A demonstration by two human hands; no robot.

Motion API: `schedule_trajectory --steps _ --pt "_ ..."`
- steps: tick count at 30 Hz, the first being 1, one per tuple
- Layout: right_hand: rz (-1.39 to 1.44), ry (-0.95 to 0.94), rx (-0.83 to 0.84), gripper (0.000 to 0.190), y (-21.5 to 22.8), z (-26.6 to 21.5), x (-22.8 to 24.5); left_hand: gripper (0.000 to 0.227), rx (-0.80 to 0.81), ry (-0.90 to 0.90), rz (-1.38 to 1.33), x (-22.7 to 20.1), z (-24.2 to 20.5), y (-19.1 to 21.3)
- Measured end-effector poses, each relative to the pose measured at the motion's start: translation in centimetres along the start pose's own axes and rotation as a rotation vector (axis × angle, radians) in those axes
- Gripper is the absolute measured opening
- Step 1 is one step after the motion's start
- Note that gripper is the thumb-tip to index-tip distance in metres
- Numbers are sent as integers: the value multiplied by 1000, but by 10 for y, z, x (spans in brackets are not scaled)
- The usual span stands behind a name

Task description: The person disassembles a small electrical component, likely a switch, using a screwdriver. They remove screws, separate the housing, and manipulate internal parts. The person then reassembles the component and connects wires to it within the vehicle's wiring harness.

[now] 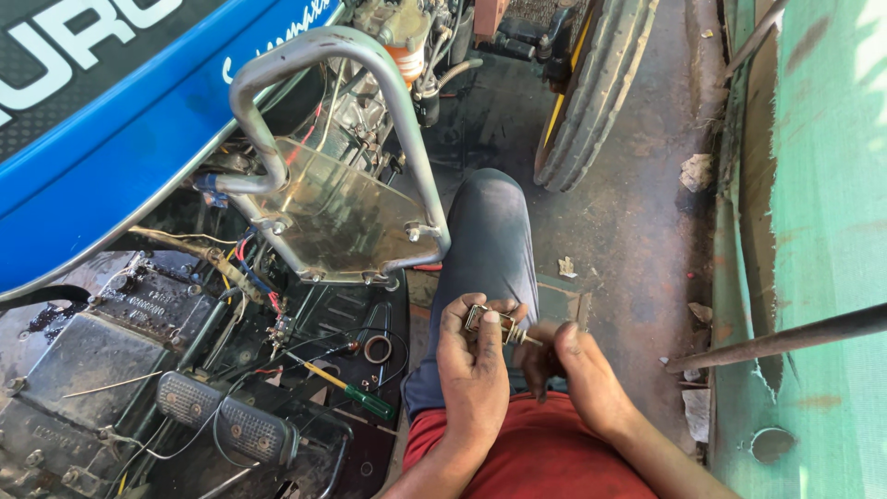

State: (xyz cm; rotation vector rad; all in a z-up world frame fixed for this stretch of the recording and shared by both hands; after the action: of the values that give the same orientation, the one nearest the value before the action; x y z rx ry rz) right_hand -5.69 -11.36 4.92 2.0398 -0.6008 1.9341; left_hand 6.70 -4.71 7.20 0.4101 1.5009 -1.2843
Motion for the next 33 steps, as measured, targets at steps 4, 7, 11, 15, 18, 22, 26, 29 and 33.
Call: schedule_trajectory --steps 4,7,11,15,18,22,26,29,33 --pt "-28 11 -60 84 4 0 8 20 3 32 19 1 2 1" --pt "4 104 -106 73 8 -2 19 20 -14 23 156 -4 0 4" --pt "-48 34 -36 80 -2 0 18 20 12 4 65 -3 1 1" --pt "-57 96 -128 71 4 -2 27 21 -1 15 53 0 1 2" --pt "-52 160 -124 63 3 -3 32 21 -10 26 95 1 1 4" --pt "-115 42 2 69 -7 2 18 21 5 8 40 1 2 4" --pt "-69 81 -109 63 4 -2 20 21 4 2 58 -3 3 3" --pt "-87 60 -76 62 1 -2 19 21 12 5 90 -5 2 2" --pt "-89 -40 -59 67 -1 1 11 21 11 23 32 -3 4 0"
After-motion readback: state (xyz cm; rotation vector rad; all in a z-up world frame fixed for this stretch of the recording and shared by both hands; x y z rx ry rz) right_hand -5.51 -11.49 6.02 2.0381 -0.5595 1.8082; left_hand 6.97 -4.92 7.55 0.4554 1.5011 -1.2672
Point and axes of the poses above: each hand's wrist, its own z-axis towards the middle knuckle, its own y-axis out of the back of the hand, x = y × z, the point moved 10 cm from there along z, towards the middle knuckle, and after that the axes turned 14 degrees about x, right-handed, at the moved point
